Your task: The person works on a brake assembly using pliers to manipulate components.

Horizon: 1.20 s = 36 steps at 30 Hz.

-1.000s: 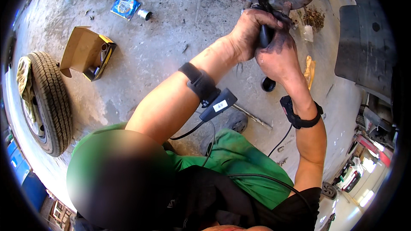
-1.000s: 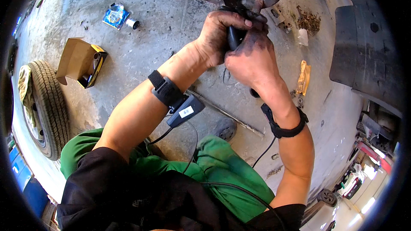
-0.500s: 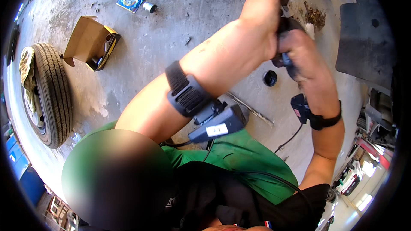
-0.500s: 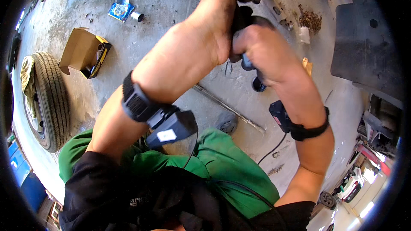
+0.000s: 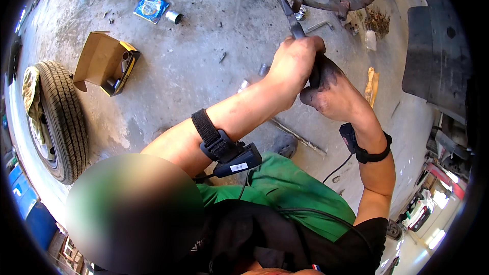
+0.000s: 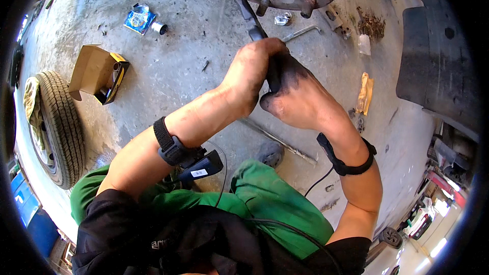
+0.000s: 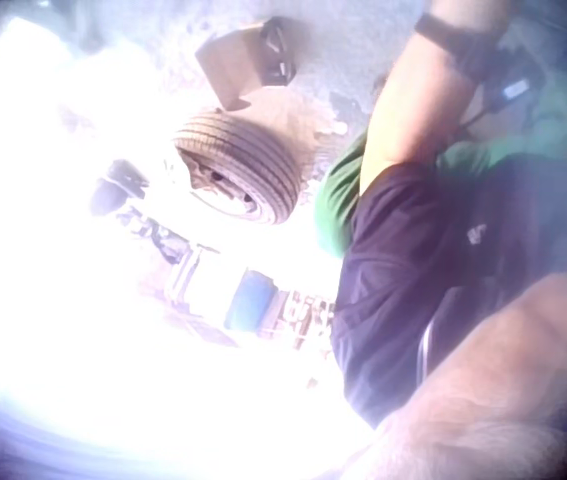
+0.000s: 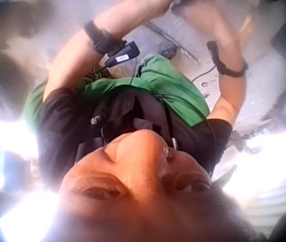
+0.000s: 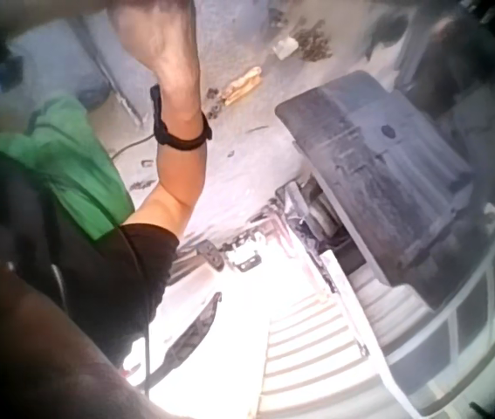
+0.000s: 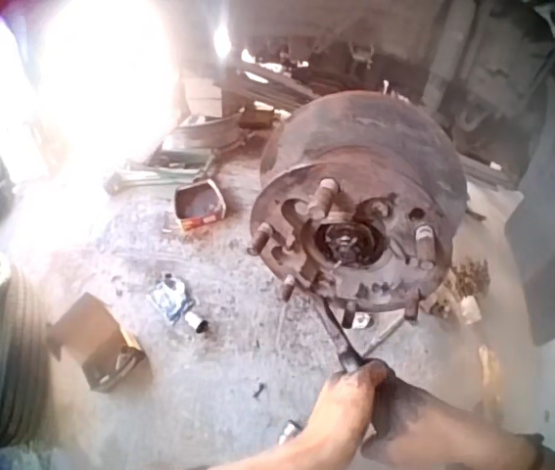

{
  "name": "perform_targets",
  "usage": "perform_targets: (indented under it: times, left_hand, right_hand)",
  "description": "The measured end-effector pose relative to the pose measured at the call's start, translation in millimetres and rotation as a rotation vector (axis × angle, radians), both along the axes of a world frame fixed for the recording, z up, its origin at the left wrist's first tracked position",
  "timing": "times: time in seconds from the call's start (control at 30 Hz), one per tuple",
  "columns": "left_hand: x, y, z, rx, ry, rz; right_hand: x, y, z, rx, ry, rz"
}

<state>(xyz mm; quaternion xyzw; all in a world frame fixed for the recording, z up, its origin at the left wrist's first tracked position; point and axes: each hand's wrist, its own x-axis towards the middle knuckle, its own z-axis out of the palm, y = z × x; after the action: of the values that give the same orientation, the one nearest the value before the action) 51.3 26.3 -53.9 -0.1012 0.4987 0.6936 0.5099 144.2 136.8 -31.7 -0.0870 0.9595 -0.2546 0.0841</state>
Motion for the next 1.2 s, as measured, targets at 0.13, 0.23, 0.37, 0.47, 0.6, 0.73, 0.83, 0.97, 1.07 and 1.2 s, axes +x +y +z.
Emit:
perform_targets:
  times: [0.13,0.23,0.37,0.47,0.6,0.73,0.83,0.97,1.07,1.2]
  left_hand:
    - [-2.8,-4.5,-6.7,-0.054,0.236,-0.158]
    - [7.1,-1.7,-23.5,0.027,0.295,-0.126]
    - [16.9,-7.2,-33.6,-0.064,0.374,-0.063]
    - [4.6,-8.2,-27.9,-0.121,0.498,-0.135]
    - [-11.9,-2.2,-23.7,-0.108,0.768,-0.243]
    - [-17.9,4.1,-29.0,-0.1,0.743,-0.308]
    - [-21.1,2.8,-35.5,-0.049,0.825,-0.318]
    - [-24.8,3.5,-34.6,0.053,0.908,-0.395]
    - [-16.2,5.0,-21.1,0.004,0.508,-0.215]
    - [-22.3,2.7,-5.3,0.079,0.741,-0.287]
  right_hand:
    - [3.0,32.9,1.5,-0.022,-0.197,0.237]
    - [1.1,32.8,-3.8,0.125,-0.023,0.271]
    - [-3.6,15.3,5.2,-0.02,-0.377,-0.109]
    - [-5.1,0.2,2.7,0.08,-0.174,-0.191]
    - [-5.9,0.3,-10.6,0.205,-0.012,-0.029]
    - [-7.5,-2.1,-12.9,-0.009,-0.057,-0.16]
    - [-10.0,-4.1,-7.9,-0.019,-0.1,-0.215]
    - [-4.4,-5.5,-8.8,-0.028,0.013,-0.234]
    - [-0.4,-4.8,-9.0,-0.021,0.133,-0.205]
    - [-3.2,-3.4,2.8,0.013,0.063,-0.244]
